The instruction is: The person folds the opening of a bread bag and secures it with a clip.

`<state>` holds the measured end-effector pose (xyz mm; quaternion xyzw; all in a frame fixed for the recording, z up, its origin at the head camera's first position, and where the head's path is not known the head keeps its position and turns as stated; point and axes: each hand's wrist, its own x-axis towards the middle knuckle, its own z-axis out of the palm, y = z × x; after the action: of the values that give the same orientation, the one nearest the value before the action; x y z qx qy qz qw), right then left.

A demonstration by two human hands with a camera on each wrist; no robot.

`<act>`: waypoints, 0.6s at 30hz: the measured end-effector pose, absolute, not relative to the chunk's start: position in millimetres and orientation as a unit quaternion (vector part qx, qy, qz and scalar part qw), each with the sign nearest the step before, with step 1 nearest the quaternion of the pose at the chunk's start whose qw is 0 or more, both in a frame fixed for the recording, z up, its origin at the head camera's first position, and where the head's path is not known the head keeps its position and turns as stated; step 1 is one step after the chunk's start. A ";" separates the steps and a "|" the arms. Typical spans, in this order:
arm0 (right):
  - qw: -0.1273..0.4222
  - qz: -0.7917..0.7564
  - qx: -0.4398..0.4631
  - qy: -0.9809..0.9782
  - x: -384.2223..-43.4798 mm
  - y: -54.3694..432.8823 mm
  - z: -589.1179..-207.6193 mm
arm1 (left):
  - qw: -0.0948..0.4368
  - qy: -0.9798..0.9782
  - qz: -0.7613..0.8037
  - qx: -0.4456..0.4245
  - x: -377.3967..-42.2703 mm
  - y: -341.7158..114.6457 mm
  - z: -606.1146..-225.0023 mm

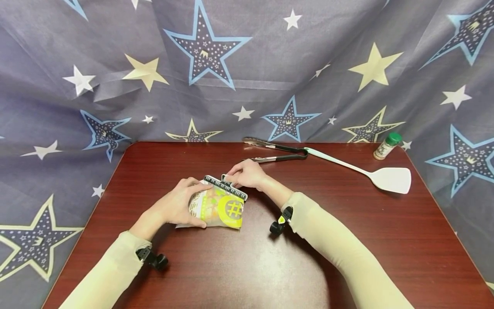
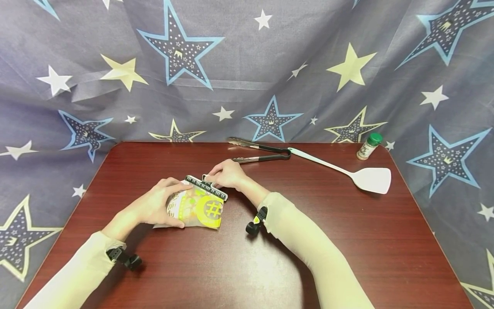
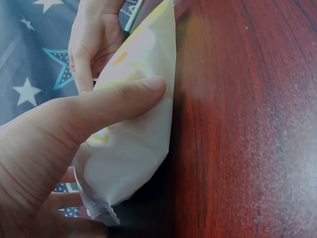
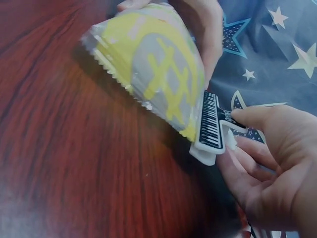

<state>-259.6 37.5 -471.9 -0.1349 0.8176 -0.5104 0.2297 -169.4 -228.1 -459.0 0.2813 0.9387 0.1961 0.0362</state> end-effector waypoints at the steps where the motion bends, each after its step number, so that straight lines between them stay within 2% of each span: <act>1: 0.214 -0.498 -0.139 0.829 -258.5 38.1 -471.7 | 0.038 0.939 0.195 0.281 -169.8 -227.8 -458.9; 9: 0.053 -0.388 -0.189 0.900 -255.1 41.1 -472.5 | 0.046 0.939 0.195 0.280 -171.4 -226.8 -458.4; 15: 0.027 -0.389 -0.205 0.898 -255.3 51.9 -467.4 | 0.048 0.939 0.201 0.276 -171.4 -225.4 -458.0; 18: -0.003 -0.387 -0.221 0.895 -254.2 66.9 -462.7 | 0.046 0.941 0.203 0.266 -172.1 -225.0 -457.1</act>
<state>-254.2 66.9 -462.7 -0.2207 0.8951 -0.3875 -0.0034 -172.1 -225.0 -457.1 0.2656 0.9413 0.2033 0.0463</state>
